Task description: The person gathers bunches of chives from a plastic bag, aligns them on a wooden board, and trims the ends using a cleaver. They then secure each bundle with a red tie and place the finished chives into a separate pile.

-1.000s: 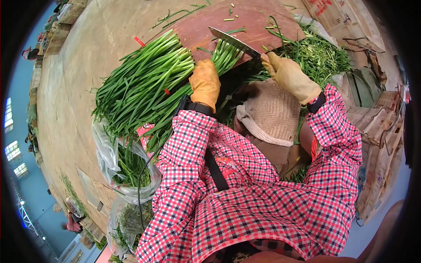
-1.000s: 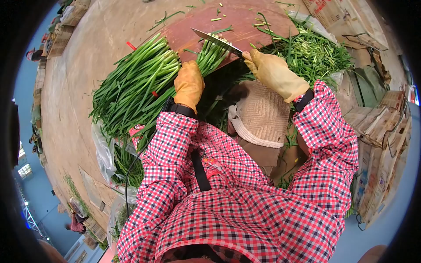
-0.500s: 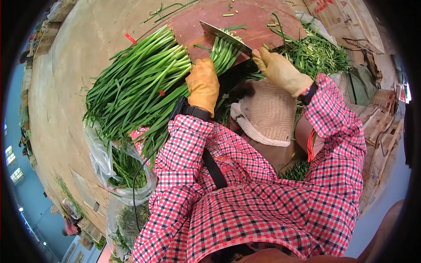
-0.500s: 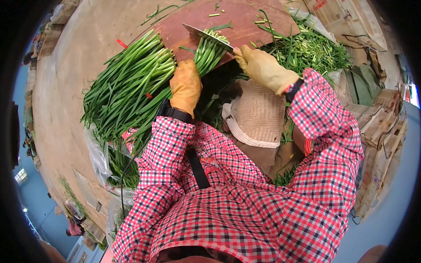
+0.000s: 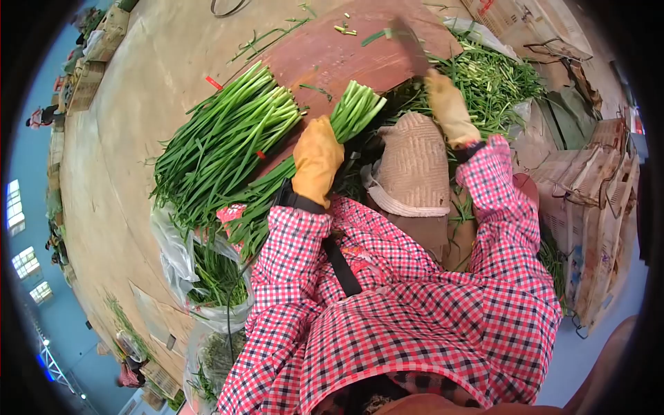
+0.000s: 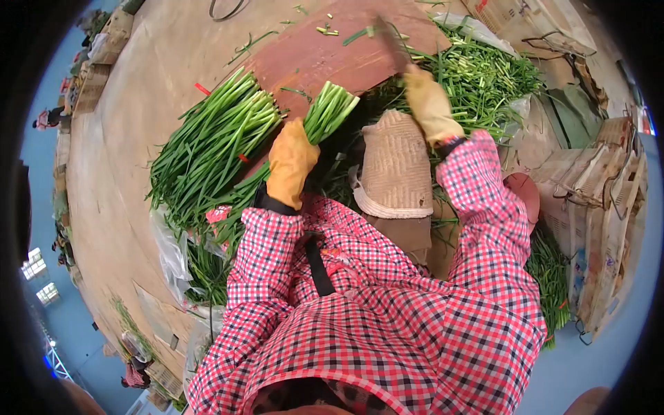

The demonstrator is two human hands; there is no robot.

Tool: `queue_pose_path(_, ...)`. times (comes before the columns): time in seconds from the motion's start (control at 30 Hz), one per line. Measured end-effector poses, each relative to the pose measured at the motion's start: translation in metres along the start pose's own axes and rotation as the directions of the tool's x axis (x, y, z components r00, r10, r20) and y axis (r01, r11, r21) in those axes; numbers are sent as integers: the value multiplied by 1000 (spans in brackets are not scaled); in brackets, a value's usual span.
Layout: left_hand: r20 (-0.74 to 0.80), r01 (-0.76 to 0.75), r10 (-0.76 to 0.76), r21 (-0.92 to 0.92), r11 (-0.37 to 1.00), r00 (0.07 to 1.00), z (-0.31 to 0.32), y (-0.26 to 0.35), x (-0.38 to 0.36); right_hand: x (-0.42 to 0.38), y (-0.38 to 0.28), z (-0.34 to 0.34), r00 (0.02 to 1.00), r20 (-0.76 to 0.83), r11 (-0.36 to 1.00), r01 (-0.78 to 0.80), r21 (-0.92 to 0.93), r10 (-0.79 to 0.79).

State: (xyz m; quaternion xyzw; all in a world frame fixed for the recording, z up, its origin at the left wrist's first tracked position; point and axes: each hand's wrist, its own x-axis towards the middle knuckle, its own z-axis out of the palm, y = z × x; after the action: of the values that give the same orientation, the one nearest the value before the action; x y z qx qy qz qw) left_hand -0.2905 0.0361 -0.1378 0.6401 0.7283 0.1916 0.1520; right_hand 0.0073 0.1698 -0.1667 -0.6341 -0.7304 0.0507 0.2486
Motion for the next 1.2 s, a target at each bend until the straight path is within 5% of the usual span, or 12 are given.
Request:
queue_pose_path(0.1,104,-12,48,-326,945,993,-52,3,-15,-18,13,-43,922,-77,899,-387,-203,379)
queue_pose_path(0.23,366,196,241,-828,525,899,-98,-6,-18,-13,-12,-48,995,-94,959,-1,-285,-27)
queue_pose_path(0.5,402,419,272,-908,-6,874,-159,-6,-64,11,-90,-56,870,211,775,494,-394,-446)
queue_pose_path(0.53,415,433,235,-901,-28,879,-164,-7,-69,5,-120,-76,888,284,782,454,-426,-361)
queue_pose_path(0.6,406,436,239,-896,-87,882,-167,-6,-73,2,-151,-95,882,418,969,140,205,-216)
queue_pose_path(0.63,406,443,247,-889,-119,880,-167,-3,-73,-1,-162,-103,844,507,877,-101,469,-174)
queue_pose_path(0.7,426,489,321,-860,-147,846,-165,0,-73,-8,-192,-111,751,389,360,-215,908,-534)
queue_pose_path(0.77,457,534,374,-835,-134,807,-160,7,-72,-14,-225,-90,697,220,-17,-315,949,-682)
queue_pose_path(0.87,533,634,420,-759,-146,735,-132,18,-85,-42,-265,-110,650,181,-226,-490,842,-738)
queue_pose_path(1.0,456,653,584,-736,-177,671,-95,-2,-89,-64,-263,-101,709,338,-231,-575,784,-618)
queue_pose_path(1.1,453,550,438,-826,-121,777,-122,13,-96,-58,-251,-93,750,340,-100,-473,876,-568)
queue_pose_path(1.2,104,43,414,-987,153,904,-132,-15,-74,-40,-248,-126,877,197,-115,-271,956,-437)
